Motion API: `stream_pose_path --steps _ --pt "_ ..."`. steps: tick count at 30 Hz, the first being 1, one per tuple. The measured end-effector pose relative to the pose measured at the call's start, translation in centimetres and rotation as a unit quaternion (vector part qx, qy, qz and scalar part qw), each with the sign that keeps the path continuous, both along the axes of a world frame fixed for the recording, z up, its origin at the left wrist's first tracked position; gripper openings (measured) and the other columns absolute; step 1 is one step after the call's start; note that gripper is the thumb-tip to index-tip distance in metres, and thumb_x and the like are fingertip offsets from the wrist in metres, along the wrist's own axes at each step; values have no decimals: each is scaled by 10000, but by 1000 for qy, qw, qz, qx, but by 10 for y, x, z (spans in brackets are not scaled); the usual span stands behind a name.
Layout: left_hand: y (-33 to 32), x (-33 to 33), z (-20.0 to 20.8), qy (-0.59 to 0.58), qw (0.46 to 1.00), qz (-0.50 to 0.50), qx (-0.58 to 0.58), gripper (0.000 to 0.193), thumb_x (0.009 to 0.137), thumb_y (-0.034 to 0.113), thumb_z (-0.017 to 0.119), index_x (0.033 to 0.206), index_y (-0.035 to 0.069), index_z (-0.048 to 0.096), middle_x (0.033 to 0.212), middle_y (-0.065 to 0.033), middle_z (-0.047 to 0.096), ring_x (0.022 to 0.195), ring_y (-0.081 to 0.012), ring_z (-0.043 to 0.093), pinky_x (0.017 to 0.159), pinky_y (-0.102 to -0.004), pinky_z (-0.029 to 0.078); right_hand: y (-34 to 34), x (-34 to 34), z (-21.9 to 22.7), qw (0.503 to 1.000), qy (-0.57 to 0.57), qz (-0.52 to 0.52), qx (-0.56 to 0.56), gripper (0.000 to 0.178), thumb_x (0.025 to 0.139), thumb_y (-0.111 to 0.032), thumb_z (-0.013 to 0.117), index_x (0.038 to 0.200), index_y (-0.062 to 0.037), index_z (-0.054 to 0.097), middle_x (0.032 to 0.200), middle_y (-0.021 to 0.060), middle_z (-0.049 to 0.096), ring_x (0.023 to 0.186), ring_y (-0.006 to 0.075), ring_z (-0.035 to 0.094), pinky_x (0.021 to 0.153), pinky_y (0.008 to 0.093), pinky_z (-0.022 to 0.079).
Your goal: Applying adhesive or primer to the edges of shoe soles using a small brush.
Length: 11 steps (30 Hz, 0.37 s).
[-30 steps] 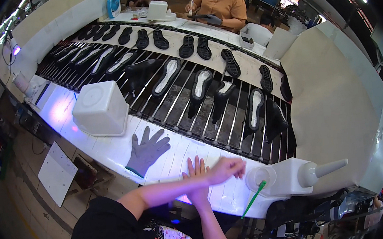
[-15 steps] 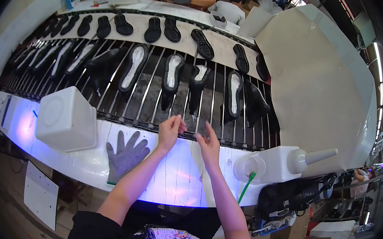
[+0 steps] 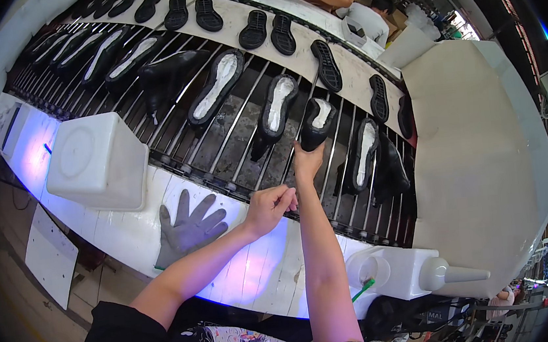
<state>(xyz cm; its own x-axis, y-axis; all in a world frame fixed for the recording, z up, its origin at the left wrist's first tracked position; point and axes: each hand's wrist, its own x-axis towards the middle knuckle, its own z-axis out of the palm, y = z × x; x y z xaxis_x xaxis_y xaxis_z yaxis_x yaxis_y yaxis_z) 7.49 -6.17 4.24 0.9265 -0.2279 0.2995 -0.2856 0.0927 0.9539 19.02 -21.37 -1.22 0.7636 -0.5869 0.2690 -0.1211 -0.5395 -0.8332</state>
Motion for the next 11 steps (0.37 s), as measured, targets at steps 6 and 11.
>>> stream_pose_path --steps 6,11 --pt "-2 6 -1 4 1000 8 14 312 951 176 508 717 -13 594 641 -78 625 582 -137 620 545 -270 482 -11 1 13 965 -129 15 227 424 721 -48 724 1108 36 570 1016 105 650 854 215 628 792 315 485" --pt "-4 2 3 -1 1000 22 -7 180 954 194 505 930 42 599 660 -72 643 630 -141 658 569 -249 499 -48 -48 80 778 -75 202 590 588 820 -131 641 1325 34 389 1260 203 540 1145 341 549 983 389 453"
